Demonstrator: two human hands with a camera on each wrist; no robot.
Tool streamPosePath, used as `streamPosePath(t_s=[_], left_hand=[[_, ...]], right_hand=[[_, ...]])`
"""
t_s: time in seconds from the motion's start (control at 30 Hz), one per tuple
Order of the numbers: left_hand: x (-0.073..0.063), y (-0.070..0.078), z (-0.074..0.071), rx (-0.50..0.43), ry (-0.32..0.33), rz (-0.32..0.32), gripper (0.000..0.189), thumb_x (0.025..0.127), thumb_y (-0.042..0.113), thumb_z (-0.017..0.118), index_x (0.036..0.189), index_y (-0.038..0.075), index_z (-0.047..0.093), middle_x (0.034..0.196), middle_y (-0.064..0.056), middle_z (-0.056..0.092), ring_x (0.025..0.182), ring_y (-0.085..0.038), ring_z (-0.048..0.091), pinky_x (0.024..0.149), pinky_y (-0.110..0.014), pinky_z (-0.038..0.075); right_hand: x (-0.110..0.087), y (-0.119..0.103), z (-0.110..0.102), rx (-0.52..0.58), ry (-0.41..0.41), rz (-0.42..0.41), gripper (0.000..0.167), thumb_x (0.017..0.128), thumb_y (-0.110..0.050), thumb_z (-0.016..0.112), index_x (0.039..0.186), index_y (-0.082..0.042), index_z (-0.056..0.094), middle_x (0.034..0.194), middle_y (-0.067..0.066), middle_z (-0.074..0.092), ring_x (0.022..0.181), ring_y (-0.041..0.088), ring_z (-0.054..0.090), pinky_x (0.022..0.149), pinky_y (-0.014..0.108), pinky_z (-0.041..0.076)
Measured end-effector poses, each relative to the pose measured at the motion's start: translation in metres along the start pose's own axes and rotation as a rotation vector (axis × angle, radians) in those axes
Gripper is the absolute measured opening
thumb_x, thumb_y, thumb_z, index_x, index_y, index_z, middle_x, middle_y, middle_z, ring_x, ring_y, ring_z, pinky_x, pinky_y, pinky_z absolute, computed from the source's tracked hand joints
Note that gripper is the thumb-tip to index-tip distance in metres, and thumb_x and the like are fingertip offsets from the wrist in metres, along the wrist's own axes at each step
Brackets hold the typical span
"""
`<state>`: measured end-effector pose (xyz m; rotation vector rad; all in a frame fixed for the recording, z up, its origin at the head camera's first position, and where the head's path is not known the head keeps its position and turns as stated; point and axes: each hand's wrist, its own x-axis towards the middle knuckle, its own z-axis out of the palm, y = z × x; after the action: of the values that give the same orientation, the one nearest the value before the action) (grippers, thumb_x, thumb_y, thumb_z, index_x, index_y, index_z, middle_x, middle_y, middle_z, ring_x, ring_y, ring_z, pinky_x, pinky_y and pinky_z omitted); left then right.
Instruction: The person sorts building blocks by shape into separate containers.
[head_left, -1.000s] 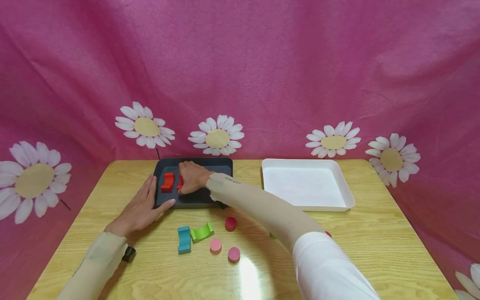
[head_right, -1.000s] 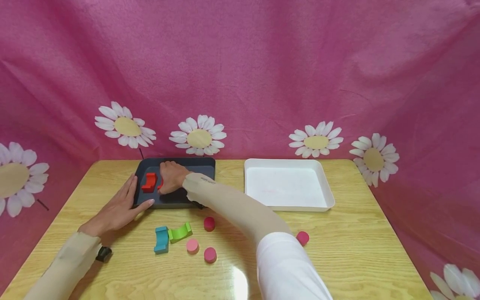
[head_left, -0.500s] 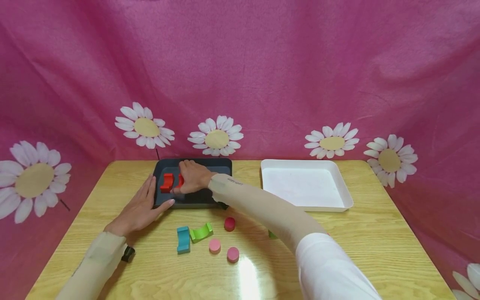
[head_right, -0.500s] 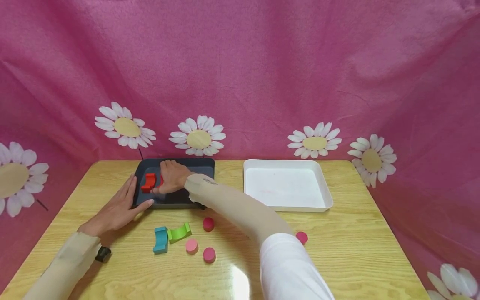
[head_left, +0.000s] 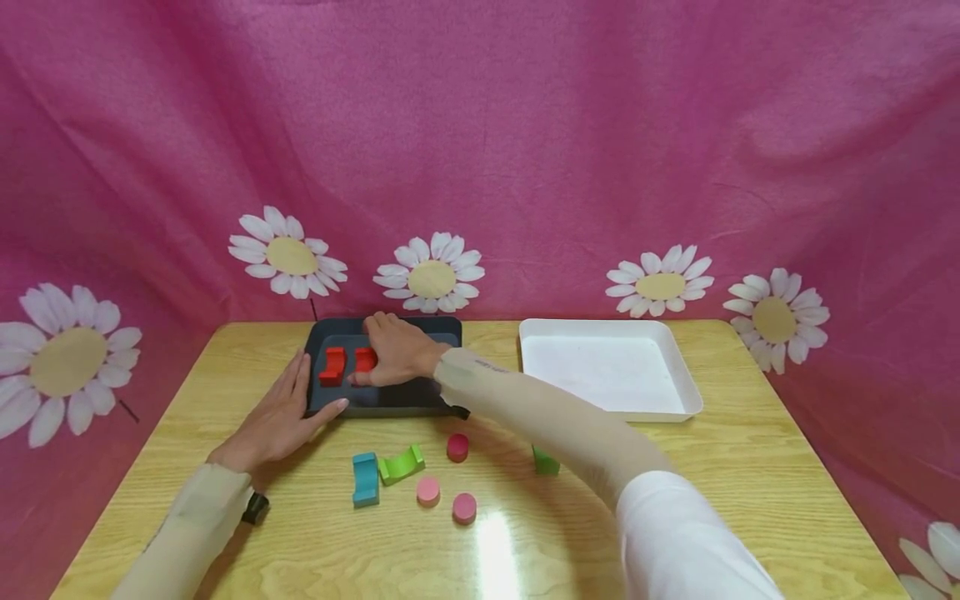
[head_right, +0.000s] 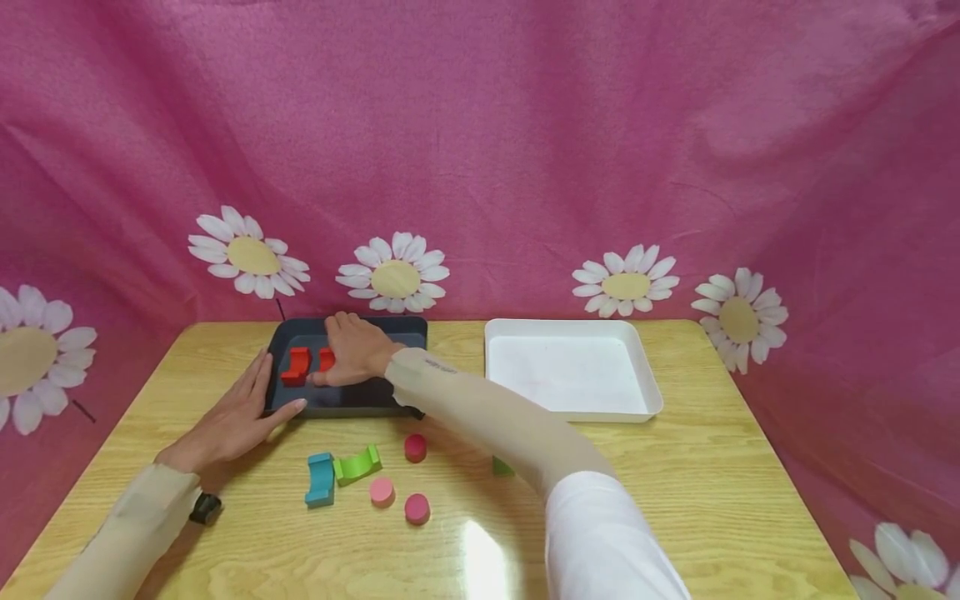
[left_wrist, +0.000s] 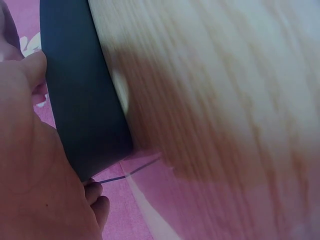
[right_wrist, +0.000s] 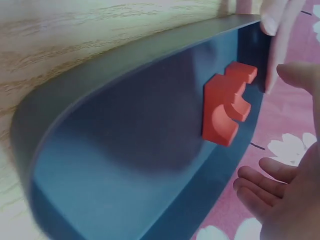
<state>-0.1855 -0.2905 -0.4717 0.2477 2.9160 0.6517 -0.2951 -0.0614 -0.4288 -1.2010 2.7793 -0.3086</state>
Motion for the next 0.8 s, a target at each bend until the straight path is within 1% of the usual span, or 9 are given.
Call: streamPosePath(t_s=[0.17,0.27,0.4,0.6,0.7,0.8], left_hand=[[0.000,0.001,0.000,0.011,-0.005,-0.003,0.118,0.102,0.071,0.055,0.168,-0.006,-0.006,0.176,-0.029,-0.006,0.160,-0.053,0.004,0.127,-0.071,0.015],[-0.001,0.001,0.000,0.008,-0.008,-0.005,0.118,0.102,0.071,0.055,0.168,-0.006,-0.006,0.176,-0.030,-0.006,0.160,-0.053,0.004,0.126,-0.072,0.015],[-0.001,0.002,-0.001,0.002,-0.011,-0.004,0.118,0.102,0.070,0.055,0.168,-0.006,-0.006,0.176,-0.029,-0.006,0.161,-0.053,0.003,0.127,-0.071,0.014],[-0.001,0.002,-0.002,0.006,-0.006,-0.006,0.118,0.102,0.071,0.055,0.168,-0.006,-0.005,0.176,-0.029,-0.006,0.161,-0.052,0.003,0.127,-0.071,0.014],[-0.001,0.002,-0.001,0.000,-0.005,-0.005,0.118,0.101,0.071,0.055,0.168,-0.005,-0.006,0.177,-0.028,-0.007,0.161,-0.052,0.003,0.127,-0.071,0.014],[-0.001,0.001,-0.001,-0.005,-0.001,0.000,0.118,0.101,0.071,0.056,0.168,-0.004,-0.006,0.177,-0.027,-0.007,0.161,-0.052,0.003,0.127,-0.071,0.014]], right_hand=[[-0.015,0.004,-0.010,0.026,0.006,0.001,0.082,0.095,-0.061,0.069,0.149,-0.003,0.047,0.130,0.005,0.055,0.113,0.016,0.053,0.100,0.026,0.051],[-0.027,0.007,-0.016,0.027,0.013,-0.007,0.082,0.095,-0.059,0.069,0.150,-0.003,0.046,0.137,0.006,0.055,0.118,0.017,0.054,0.105,0.028,0.051],[-0.044,0.012,-0.026,0.045,0.045,-0.027,0.079,0.095,-0.055,0.071,0.149,-0.003,0.046,0.143,0.009,0.055,0.125,0.019,0.055,0.109,0.032,0.050],[-0.069,0.020,-0.039,0.093,0.099,-0.067,0.074,0.095,-0.052,0.074,0.146,-0.005,0.046,0.140,0.009,0.057,0.126,0.019,0.055,0.108,0.033,0.051],[-0.083,0.024,-0.044,0.108,0.113,-0.071,0.073,0.095,-0.051,0.074,0.146,-0.006,0.046,0.138,0.007,0.056,0.122,0.017,0.056,0.103,0.032,0.052],[-0.096,0.027,-0.048,0.123,0.119,-0.065,0.073,0.095,-0.052,0.074,0.146,-0.006,0.046,0.138,0.007,0.056,0.121,0.017,0.056,0.102,0.032,0.052]])
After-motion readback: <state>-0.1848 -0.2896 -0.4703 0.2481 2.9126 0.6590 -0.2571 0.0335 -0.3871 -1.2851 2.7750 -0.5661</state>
